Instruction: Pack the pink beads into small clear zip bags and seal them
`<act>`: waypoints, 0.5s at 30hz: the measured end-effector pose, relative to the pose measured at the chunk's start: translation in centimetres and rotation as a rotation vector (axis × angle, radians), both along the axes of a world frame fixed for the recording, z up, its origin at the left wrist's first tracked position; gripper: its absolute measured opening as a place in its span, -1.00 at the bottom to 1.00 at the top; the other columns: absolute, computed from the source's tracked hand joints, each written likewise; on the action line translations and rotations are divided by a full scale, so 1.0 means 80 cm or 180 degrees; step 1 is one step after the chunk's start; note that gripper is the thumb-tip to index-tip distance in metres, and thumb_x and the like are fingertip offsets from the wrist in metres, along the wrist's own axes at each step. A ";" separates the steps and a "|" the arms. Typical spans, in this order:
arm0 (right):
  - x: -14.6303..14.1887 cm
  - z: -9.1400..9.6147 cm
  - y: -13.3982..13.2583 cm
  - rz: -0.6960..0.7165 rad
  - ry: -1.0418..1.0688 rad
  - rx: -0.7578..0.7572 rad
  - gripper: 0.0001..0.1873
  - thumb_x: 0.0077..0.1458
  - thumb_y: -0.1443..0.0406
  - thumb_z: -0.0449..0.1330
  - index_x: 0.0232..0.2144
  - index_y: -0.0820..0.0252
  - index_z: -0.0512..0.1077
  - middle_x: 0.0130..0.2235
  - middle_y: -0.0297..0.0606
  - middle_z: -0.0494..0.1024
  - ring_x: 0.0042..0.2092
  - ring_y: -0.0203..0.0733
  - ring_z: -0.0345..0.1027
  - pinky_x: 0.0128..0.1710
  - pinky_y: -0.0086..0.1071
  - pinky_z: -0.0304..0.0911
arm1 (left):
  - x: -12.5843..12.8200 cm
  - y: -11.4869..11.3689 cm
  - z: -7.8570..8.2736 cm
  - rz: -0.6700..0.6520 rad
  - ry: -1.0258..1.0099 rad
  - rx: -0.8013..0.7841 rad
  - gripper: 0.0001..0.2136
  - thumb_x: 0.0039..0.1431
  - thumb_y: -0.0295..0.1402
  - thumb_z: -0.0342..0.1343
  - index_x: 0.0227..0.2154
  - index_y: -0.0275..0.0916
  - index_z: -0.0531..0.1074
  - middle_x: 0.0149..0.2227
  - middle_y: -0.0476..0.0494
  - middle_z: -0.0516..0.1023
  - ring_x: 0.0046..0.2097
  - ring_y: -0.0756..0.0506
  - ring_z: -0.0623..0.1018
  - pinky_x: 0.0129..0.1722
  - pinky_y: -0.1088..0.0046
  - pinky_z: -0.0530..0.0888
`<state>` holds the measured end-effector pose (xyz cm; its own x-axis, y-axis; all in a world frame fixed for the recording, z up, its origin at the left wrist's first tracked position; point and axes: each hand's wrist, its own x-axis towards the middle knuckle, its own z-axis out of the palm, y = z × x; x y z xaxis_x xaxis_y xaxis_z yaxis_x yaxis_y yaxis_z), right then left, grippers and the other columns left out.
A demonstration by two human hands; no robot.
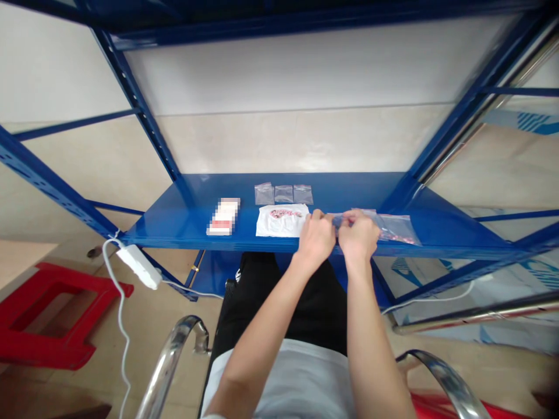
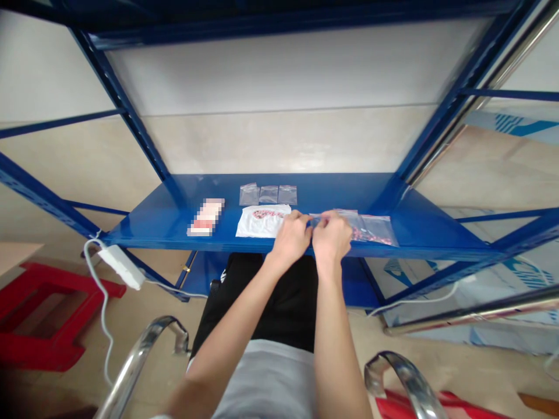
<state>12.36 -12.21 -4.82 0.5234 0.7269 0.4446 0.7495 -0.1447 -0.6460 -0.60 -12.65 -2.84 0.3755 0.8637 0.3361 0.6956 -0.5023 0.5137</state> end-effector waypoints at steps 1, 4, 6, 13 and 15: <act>-0.001 -0.007 -0.022 -0.0249 0.0158 -0.0085 -0.73 0.24 0.29 0.20 -0.11 0.07 0.67 -0.11 0.11 0.68 -0.06 0.30 0.59 -0.01 0.07 0.47 | 0.009 -0.016 -0.007 0.0041 0.0070 0.0023 -0.64 0.49 -0.40 -0.04 0.17 -0.30 0.56 0.13 -0.45 0.51 0.13 -0.32 0.54 0.21 0.15 0.48; -0.002 -0.020 -0.062 -0.0424 0.0527 -0.0485 -0.68 0.26 0.20 0.24 0.02 0.01 0.66 -0.07 0.12 0.67 -0.05 0.32 0.58 -0.09 0.05 0.45 | 0.029 -0.046 -0.023 0.0127 0.0209 0.0044 -0.61 0.54 -0.33 -0.11 0.19 -0.33 0.53 0.13 -0.48 0.46 0.14 -0.36 0.48 0.16 0.10 0.49; -0.001 -0.023 -0.071 -0.0417 0.0554 -0.0663 -0.65 0.29 0.18 0.24 0.06 0.00 0.66 -0.05 0.08 0.67 -0.03 0.29 0.57 -0.09 0.01 0.42 | 0.034 -0.054 -0.029 0.0146 0.0294 0.0058 -0.63 0.54 -0.32 -0.09 0.15 -0.31 0.55 0.10 -0.46 0.46 0.14 -0.36 0.46 0.15 0.10 0.48; 0.013 -0.024 -0.070 -0.0099 0.0094 -0.0660 -0.73 0.32 0.19 0.21 -0.13 0.10 0.71 -0.14 -0.07 0.71 -0.10 0.09 0.57 -0.12 -0.21 0.34 | 0.021 -0.061 -0.041 0.0277 0.0276 0.0210 -0.70 0.52 -0.42 -0.03 0.10 -0.29 0.57 0.06 -0.33 0.48 0.09 -0.24 0.48 0.17 0.23 0.48; 0.019 -0.023 -0.069 0.0066 0.0010 -0.0753 -0.74 0.32 0.17 0.23 -0.16 0.12 0.70 -0.23 -0.09 0.70 -0.14 0.09 0.57 -0.13 -0.21 0.33 | 0.015 -0.062 -0.045 0.0270 0.0176 0.0167 -0.69 0.55 -0.40 -0.06 0.06 -0.28 0.60 0.06 -0.32 0.47 0.08 -0.21 0.49 0.16 0.29 0.48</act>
